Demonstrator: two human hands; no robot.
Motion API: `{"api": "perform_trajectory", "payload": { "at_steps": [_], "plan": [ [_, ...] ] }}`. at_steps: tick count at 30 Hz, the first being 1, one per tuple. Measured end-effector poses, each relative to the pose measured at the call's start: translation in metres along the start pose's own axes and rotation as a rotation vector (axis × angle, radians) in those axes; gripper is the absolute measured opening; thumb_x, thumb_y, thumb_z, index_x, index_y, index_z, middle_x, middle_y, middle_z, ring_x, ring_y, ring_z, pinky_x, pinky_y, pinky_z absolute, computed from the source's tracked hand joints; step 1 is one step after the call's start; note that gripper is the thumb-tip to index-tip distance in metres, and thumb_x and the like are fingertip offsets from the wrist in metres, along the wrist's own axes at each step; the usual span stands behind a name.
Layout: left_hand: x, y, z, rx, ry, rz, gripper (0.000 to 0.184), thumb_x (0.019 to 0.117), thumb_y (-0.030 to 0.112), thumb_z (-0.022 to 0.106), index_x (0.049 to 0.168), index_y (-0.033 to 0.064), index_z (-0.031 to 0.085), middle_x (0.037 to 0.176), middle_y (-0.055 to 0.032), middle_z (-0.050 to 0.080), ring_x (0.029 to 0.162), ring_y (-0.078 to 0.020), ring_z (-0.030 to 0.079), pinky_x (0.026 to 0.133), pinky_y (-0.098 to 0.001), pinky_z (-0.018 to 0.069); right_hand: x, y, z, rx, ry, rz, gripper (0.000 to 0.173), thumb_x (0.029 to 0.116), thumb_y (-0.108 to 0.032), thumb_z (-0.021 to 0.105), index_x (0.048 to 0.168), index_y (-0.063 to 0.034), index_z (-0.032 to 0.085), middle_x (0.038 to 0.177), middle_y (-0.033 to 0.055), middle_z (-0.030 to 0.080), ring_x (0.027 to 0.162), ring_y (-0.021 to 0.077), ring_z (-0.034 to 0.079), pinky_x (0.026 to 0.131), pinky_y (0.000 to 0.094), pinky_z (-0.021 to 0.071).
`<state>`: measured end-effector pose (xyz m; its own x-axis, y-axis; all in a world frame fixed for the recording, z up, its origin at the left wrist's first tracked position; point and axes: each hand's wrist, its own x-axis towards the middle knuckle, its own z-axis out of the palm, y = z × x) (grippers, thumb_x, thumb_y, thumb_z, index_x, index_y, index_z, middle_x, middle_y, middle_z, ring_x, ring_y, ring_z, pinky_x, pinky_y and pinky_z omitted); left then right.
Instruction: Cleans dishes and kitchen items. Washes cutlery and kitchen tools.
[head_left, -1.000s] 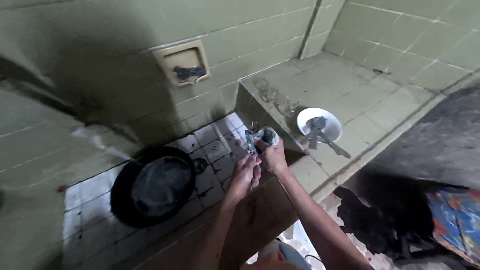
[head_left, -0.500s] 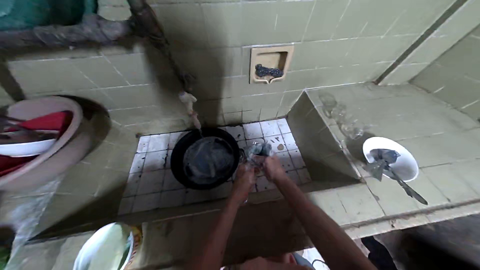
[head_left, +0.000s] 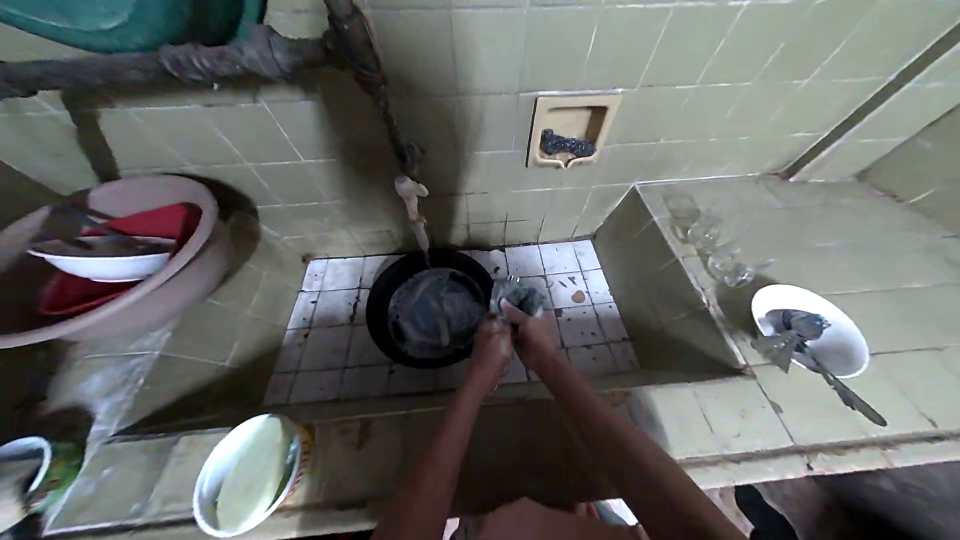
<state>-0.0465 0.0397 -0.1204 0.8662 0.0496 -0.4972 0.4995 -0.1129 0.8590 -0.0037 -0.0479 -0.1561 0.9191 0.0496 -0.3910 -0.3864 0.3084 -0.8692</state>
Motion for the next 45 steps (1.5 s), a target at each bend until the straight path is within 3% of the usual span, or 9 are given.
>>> {"api": "perform_trajectory", "payload": {
  "at_steps": [4, 11, 15, 18, 23, 30, 35, 39, 45],
  "plan": [
    [-0.001, -0.015, 0.000, -0.086, -0.046, -0.112, 0.032, 0.1114, 0.030, 0.042, 0.108, 0.0029, 0.060, 0.066, 0.0002, 0.042, 0.047, -0.0079, 0.035, 0.044, -0.0218, 0.0320, 0.050, -0.010, -0.016, -0.041, 0.066, -0.173, 0.027, 0.1013, -0.012, 0.062, 0.123, 0.0026, 0.057, 0.094, 0.0124, 0.070, 0.075, 0.0182, 0.068, 0.068, 0.0371, 0.0598],
    [0.004, -0.008, -0.011, -0.091, -0.089, -0.081, 0.033, 0.1126, 0.030, 0.038, 0.133, 0.0068, 0.049, 0.072, -0.0052, 0.060, 0.046, -0.0069, 0.044, 0.042, -0.0205, 0.0344, 0.017, -0.021, -0.049, -0.070, -0.143, 0.081, 0.039, 0.1074, -0.019, 0.050, 0.146, -0.0137, 0.045, 0.119, 0.0092, 0.065, 0.097, 0.0184, 0.068, 0.083, 0.0375, 0.0589],
    [0.007, -0.015, -0.001, -0.029, -0.093, 0.111, 0.032, 0.1115, 0.022, 0.041, 0.129, 0.0013, 0.058, 0.090, -0.0091, 0.061, 0.070, -0.0132, 0.053, 0.064, -0.0291, 0.0477, -0.013, -0.009, -0.021, -0.058, -0.126, 0.088, 0.017, 0.1007, -0.010, 0.062, 0.117, -0.0041, 0.060, 0.079, 0.0052, 0.067, 0.060, 0.0106, 0.060, 0.054, 0.0267, 0.0521],
    [-0.002, -0.018, 0.013, -0.015, -0.033, 0.107, 0.036, 0.1120, 0.029, 0.040, 0.129, 0.0029, 0.057, 0.080, -0.0051, 0.053, 0.061, -0.0113, 0.045, 0.055, -0.0271, 0.0412, 0.008, -0.007, -0.020, -0.184, -0.001, -0.234, 0.016, 0.0965, -0.006, 0.065, 0.109, 0.0032, 0.064, 0.084, 0.0044, 0.068, 0.071, 0.0085, 0.064, 0.067, 0.0290, 0.0564],
    [-0.001, -0.006, 0.017, 0.077, -0.019, 0.067, 0.037, 0.1118, 0.027, 0.041, 0.137, 0.0048, 0.055, 0.093, -0.0148, 0.060, 0.067, -0.0199, 0.052, 0.060, -0.0361, 0.0471, -0.013, -0.006, -0.013, -0.110, 0.060, -0.036, 0.039, 0.1055, -0.042, 0.054, 0.124, -0.0080, 0.058, 0.084, 0.0046, 0.063, 0.066, 0.0109, 0.059, 0.059, 0.0297, 0.0524],
    [-0.009, -0.013, 0.009, -0.112, -0.143, -0.057, 0.030, 0.1115, 0.030, 0.041, 0.111, 0.0047, 0.057, 0.065, 0.0022, 0.040, 0.047, -0.0060, 0.034, 0.043, -0.0201, 0.0310, 0.019, -0.029, -0.026, -0.033, 0.019, -0.206, 0.023, 0.0938, 0.000, 0.066, 0.116, 0.0030, 0.060, 0.093, 0.0099, 0.072, 0.081, 0.0169, 0.070, 0.075, 0.0365, 0.0608],
    [0.000, -0.019, -0.001, -0.142, -0.109, -0.045, 0.035, 0.1134, 0.030, 0.033, 0.121, 0.0036, 0.054, 0.068, 0.0003, 0.041, 0.049, -0.0079, 0.037, 0.045, -0.0216, 0.0342, 0.012, -0.031, -0.048, -0.068, -0.026, -0.073, 0.045, 0.1065, -0.033, 0.054, 0.143, -0.0096, 0.044, 0.118, 0.0073, 0.066, 0.100, 0.0151, 0.067, 0.086, 0.0342, 0.0578],
    [0.005, -0.016, 0.002, -0.131, -0.210, -0.022, 0.027, 0.1114, 0.029, 0.041, 0.107, 0.0076, 0.057, 0.065, 0.0025, 0.042, 0.047, -0.0054, 0.036, 0.042, -0.0194, 0.0329, -0.011, -0.009, -0.025, -0.038, -0.080, 0.061, 0.020, 0.0991, -0.011, 0.065, 0.118, -0.0057, 0.059, 0.085, 0.0046, 0.068, 0.066, 0.0117, 0.064, 0.060, 0.0297, 0.0565],
    [-0.010, -0.015, 0.001, -0.150, -0.221, -0.082, 0.033, 0.1118, 0.035, 0.038, 0.106, 0.0069, 0.055, 0.060, 0.0039, 0.036, 0.042, -0.0048, 0.031, 0.039, -0.0184, 0.0289, 0.029, -0.035, -0.022, 0.026, 0.005, -0.264, 0.017, 0.0963, -0.001, 0.061, 0.113, 0.0040, 0.059, 0.086, 0.0115, 0.073, 0.076, 0.0193, 0.072, 0.071, 0.0380, 0.0617]
  ]
}}
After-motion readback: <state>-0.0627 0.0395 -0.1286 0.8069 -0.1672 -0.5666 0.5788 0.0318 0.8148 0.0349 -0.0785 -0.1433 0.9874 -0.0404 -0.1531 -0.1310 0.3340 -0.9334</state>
